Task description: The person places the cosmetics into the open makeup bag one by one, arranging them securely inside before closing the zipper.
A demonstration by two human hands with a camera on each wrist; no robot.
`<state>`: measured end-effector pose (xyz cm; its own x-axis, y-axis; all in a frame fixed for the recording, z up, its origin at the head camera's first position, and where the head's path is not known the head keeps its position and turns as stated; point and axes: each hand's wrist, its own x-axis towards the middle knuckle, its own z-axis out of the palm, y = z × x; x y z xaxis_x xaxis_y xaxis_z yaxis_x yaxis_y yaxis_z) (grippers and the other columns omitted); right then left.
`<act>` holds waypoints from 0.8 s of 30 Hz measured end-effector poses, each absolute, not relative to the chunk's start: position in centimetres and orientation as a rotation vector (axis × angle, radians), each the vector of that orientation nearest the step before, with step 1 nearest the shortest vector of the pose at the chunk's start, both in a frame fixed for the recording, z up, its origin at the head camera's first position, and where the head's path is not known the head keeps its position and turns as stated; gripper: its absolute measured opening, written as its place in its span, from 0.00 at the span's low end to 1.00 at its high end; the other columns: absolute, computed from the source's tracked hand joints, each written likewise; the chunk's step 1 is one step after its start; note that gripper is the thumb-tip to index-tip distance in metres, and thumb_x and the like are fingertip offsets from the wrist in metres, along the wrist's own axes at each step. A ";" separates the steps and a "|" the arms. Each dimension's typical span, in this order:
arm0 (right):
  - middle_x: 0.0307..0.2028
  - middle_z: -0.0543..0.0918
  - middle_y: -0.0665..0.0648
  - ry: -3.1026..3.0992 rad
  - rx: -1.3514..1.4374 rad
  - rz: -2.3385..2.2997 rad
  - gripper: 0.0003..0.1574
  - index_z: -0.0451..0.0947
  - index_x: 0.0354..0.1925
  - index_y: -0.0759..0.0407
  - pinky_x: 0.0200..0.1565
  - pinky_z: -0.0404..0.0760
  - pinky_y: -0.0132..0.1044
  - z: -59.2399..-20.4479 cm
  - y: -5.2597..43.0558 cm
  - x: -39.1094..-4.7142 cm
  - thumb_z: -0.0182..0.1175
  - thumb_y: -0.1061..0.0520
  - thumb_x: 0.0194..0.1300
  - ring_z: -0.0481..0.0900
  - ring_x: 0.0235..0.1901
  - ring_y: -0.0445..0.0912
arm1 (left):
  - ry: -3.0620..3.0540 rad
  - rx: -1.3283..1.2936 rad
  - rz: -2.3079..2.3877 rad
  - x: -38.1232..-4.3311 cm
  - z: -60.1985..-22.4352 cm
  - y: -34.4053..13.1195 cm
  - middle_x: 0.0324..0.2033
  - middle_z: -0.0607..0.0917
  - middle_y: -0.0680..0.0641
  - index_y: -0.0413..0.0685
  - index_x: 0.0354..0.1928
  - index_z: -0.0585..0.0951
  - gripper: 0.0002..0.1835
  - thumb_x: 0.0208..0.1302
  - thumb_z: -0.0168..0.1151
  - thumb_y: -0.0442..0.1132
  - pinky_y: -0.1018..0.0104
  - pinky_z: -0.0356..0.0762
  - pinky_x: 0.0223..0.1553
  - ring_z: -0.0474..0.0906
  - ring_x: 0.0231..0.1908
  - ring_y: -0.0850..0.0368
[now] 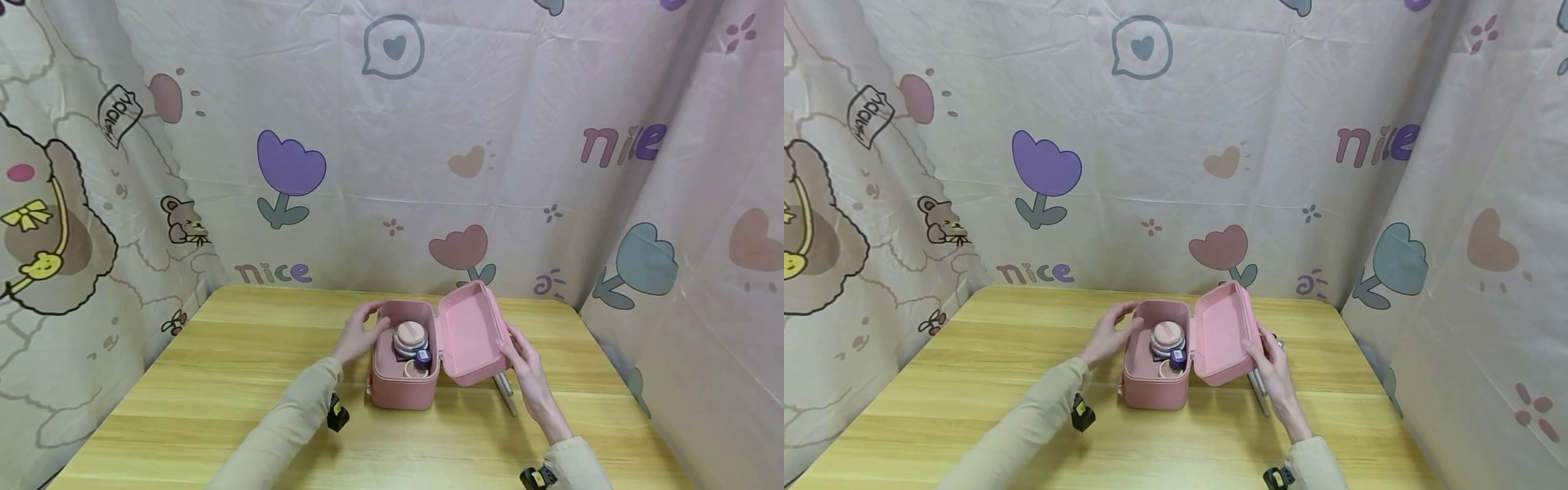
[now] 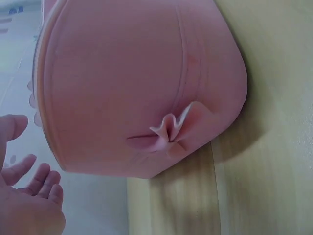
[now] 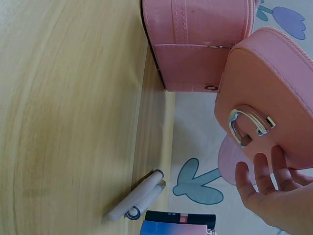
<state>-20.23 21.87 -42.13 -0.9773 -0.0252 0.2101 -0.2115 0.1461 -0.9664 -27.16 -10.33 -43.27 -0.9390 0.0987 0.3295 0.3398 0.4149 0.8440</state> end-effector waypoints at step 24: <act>0.68 0.69 0.71 -2.261 0.238 1.947 0.34 0.56 0.76 0.62 0.50 0.76 0.21 -42.2 21.9 -20.3 0.47 0.55 0.78 0.78 0.50 0.29 | -2.522 -0.259 -1.727 -28.3 -43.8 -10.4 0.63 0.75 0.26 0.26 0.67 0.68 0.24 0.74 0.51 0.32 0.43 0.70 0.69 0.72 0.65 0.32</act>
<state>-20.25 21.86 -42.17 -0.9764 -0.0235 0.2146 -0.2157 0.1455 -0.9656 -28.33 -10.44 -43.79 -0.9830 0.0968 0.1557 0.1802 0.3525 0.9183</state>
